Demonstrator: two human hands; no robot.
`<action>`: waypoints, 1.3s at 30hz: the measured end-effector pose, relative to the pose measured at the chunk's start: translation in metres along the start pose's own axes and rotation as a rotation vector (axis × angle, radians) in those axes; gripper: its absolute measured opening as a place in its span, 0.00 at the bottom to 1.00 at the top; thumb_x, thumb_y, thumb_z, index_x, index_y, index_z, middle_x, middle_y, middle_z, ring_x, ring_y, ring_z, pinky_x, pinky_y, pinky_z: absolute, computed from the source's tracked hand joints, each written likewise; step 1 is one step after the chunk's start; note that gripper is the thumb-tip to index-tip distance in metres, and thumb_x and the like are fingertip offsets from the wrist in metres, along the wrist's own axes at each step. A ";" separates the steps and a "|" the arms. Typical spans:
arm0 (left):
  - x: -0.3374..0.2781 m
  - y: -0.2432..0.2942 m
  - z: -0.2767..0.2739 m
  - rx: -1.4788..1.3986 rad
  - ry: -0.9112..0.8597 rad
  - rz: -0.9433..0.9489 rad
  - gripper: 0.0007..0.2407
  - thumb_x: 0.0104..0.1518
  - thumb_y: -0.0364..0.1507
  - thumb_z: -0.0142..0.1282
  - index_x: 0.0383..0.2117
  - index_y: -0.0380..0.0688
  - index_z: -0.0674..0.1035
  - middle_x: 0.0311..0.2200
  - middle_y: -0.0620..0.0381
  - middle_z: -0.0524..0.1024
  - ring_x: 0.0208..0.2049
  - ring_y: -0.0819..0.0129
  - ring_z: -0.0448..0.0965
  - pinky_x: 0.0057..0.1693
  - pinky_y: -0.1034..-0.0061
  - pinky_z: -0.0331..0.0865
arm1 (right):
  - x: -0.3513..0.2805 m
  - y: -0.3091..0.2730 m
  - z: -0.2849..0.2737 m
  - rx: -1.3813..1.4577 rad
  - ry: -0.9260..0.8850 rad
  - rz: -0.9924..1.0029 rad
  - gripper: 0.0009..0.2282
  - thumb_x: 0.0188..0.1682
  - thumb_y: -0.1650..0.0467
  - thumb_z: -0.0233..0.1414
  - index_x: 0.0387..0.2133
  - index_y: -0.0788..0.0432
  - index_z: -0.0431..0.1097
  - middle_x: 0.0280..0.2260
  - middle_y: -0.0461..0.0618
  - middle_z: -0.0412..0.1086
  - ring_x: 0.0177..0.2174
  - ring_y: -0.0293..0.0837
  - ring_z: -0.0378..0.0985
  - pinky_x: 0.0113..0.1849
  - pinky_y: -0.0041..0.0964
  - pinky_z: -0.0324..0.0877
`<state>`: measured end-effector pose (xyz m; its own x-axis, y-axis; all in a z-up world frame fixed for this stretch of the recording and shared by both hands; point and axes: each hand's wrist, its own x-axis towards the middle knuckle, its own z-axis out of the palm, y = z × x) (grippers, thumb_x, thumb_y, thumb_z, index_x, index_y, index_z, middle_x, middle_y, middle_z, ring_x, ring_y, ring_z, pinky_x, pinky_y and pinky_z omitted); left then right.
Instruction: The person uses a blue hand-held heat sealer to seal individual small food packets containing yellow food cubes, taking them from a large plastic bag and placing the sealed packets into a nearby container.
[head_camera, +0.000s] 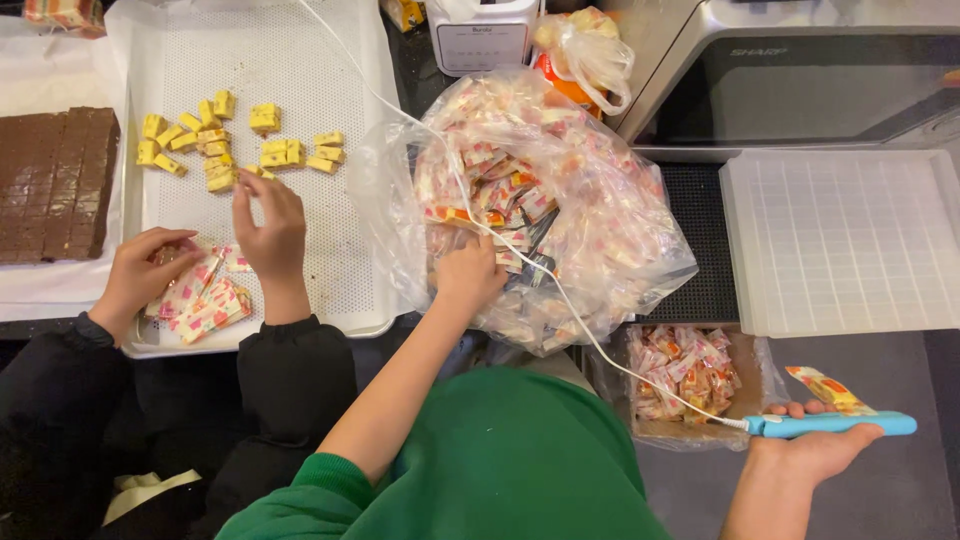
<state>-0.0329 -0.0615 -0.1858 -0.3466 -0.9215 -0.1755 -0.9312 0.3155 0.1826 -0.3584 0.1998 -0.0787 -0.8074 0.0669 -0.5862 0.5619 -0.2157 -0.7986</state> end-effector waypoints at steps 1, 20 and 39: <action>0.001 -0.001 -0.007 -0.002 -0.002 -0.006 0.14 0.51 0.37 0.46 0.39 0.41 0.71 0.32 0.50 0.75 0.26 0.45 0.79 0.28 0.55 0.70 | 0.013 0.003 -0.004 -0.006 -0.003 0.001 0.20 0.42 0.48 0.34 0.24 0.46 0.62 0.21 0.33 0.63 0.18 0.30 0.61 0.23 0.25 0.55; 0.000 -0.008 -0.035 -0.001 -0.009 0.042 0.14 0.54 0.35 0.48 0.46 0.51 0.74 0.41 0.47 0.70 0.39 0.46 0.75 0.38 0.52 0.73 | 0.012 0.007 -0.004 0.025 -0.075 0.138 0.25 0.34 0.44 0.37 0.22 0.52 0.60 0.23 0.41 0.62 0.22 0.37 0.62 0.25 0.26 0.59; -0.067 -0.012 -0.091 -0.415 0.538 0.124 0.02 0.58 0.29 0.52 0.31 0.47 0.75 0.32 0.58 0.68 0.32 0.61 0.70 0.25 0.69 0.62 | -0.109 0.019 0.059 -0.232 -0.668 -0.027 0.22 0.46 0.48 0.37 0.34 0.52 0.65 0.22 0.45 0.61 0.15 0.38 0.58 0.21 0.32 0.54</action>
<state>0.0116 -0.0236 -0.0884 -0.2432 -0.9025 0.3555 -0.7311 0.4114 0.5443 -0.2704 0.1308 -0.0214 -0.7175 -0.5585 -0.4162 0.5044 -0.0045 -0.8635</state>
